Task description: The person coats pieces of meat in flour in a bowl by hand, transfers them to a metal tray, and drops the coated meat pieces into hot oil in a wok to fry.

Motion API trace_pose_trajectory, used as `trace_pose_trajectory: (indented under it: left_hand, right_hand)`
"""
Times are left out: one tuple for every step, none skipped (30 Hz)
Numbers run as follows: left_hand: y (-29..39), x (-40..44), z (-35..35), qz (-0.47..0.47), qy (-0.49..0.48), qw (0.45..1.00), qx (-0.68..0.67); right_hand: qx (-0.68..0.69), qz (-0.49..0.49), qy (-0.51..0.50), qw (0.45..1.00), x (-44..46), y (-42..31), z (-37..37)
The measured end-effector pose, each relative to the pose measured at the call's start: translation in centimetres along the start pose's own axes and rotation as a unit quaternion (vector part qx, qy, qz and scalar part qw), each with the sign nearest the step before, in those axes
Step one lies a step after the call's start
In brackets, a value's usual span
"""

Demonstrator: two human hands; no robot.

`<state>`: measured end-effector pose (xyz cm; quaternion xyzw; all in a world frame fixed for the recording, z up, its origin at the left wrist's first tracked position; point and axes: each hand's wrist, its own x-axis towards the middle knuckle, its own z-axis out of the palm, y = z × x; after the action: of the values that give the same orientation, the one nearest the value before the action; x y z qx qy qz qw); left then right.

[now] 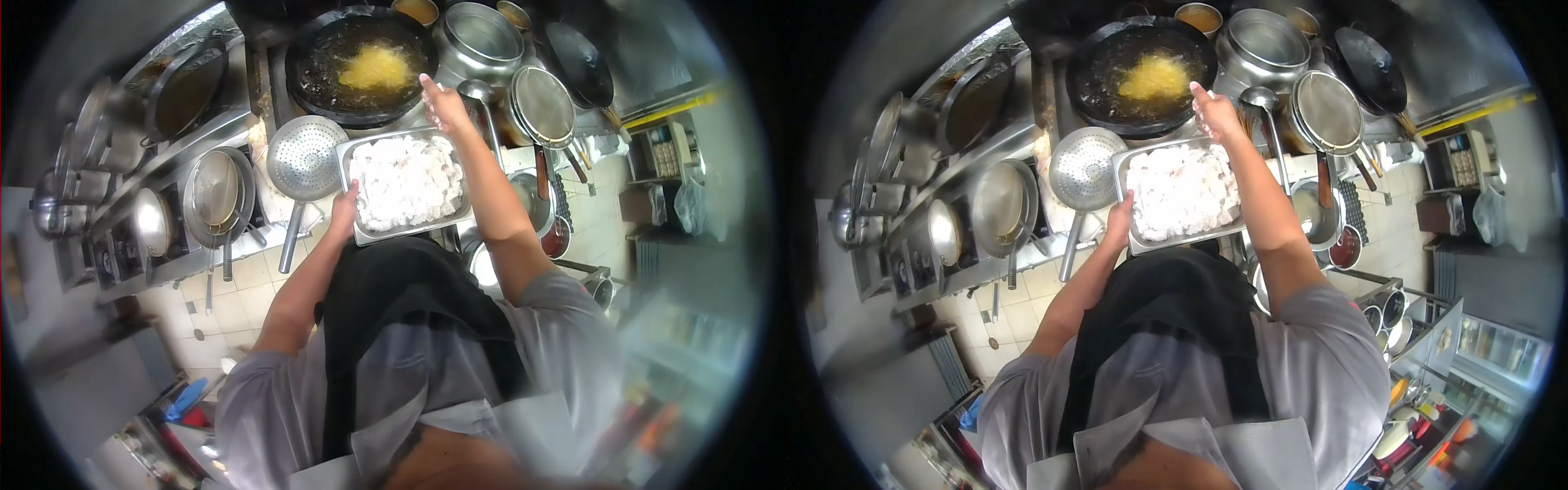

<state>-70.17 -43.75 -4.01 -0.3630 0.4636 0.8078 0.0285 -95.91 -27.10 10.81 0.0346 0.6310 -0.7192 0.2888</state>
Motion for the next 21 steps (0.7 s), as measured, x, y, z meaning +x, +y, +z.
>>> trace_pose_trajectory:
  left_hand:
    - [0.3,-0.1,0.2,0.005,0.000,1.000,-0.003]
    - [0.4,-0.4,0.4,0.010,-0.002,1.000,-0.011]
    - [0.3,-0.5,0.5,0.014,-0.004,1.000,-0.018]
    - [0.3,-0.4,0.4,0.016,-0.002,1.000,-0.022]
    - [0.3,-0.2,0.4,0.009,0.008,1.000,-0.007]
    - [0.2,-0.1,0.3,0.000,0.018,1.000,0.008]
    - [0.3,-0.1,0.3,0.001,0.021,1.000,0.003]
    - [0.3,-0.2,0.4,0.008,0.027,0.999,0.015]
    - [0.3,-0.4,0.4,0.014,0.034,0.999,0.026]
    - [0.4,-0.5,0.4,0.011,0.037,0.999,0.021]
    - [0.5,-0.5,0.4,0.013,0.033,0.999,0.008]
    - [0.4,-0.7,0.5,0.013,0.029,0.999,-0.005]
    - [0.2,-1.0,0.6,0.004,0.035,0.999,-0.010]
    - [0.4,-1.0,0.6,0.006,0.033,0.999,0.002]
    - [0.7,-0.8,0.5,0.008,0.031,0.999,0.016]
    - [0.4,-0.6,0.4,0.012,0.029,0.999,0.007]
    - [0.3,-0.4,0.3,0.008,0.034,0.999,0.007]
    - [0.2,-0.3,0.2,0.008,0.036,0.999,0.013]
    - [0.3,-0.4,0.3,0.007,0.038,0.999,0.019]
    - [0.5,-0.6,0.4,0.005,0.036,0.999,0.016]
    - [0.2,-0.4,0.3,0.001,0.040,0.999,0.016]
  right_hand:
    - [-0.033,-0.009,0.005,0.999,0.5,-0.2,0.4]
    - [-0.076,-0.012,0.013,0.997,1.4,-0.4,0.6]
    - [-0.079,-0.013,0.009,0.997,2.3,-0.7,0.6]
    - [-0.121,-0.015,0.019,0.992,3.2,-1.2,0.4]
    - [-0.163,-0.017,0.028,0.986,4.1,-1.6,0.3]
    - [-0.142,-0.002,0.010,0.990,4.5,-2.7,0.5]
    - [-0.084,0.037,-0.012,0.996,5.1,-3.7,0.5]
    - [-0.131,0.008,-0.012,0.991,5.8,-4.3,0.2]
    - [-0.177,-0.021,-0.012,0.984,6.7,-4.7,-0.2]
    - [-0.210,-0.053,-0.009,0.976,7.5,-5.0,-0.2]
    - [-0.243,-0.083,-0.007,0.966,8.3,-5.2,-0.2]
    - [-0.286,-0.089,0.004,0.954,9.1,-5.3,-0.2]
    - [-0.338,-0.108,0.007,0.935,10.2,-5.1,-0.3]
    - [-0.394,-0.100,0.020,0.913,11.4,-5.2,-0.6]
    - [-0.447,-0.092,0.034,0.889,11.9,-5.6,-0.3]
    - [-0.447,-0.088,0.029,0.890,13.3,-5.3,-1.1]
    - [-0.515,-0.157,-0.019,0.843,14.6,-5.1,-2.0]
    - [-0.575,-0.223,-0.068,0.785,15.9,-4.6,-2.5]
    - [-0.574,-0.219,-0.072,0.786,16.1,-5.2,-1.7]
    - [-0.692,-0.111,-0.114,0.705,16.5,-6.5,-1.1]
    - [-0.787,-0.001,-0.151,0.599,17.3,-7.1,-0.7]
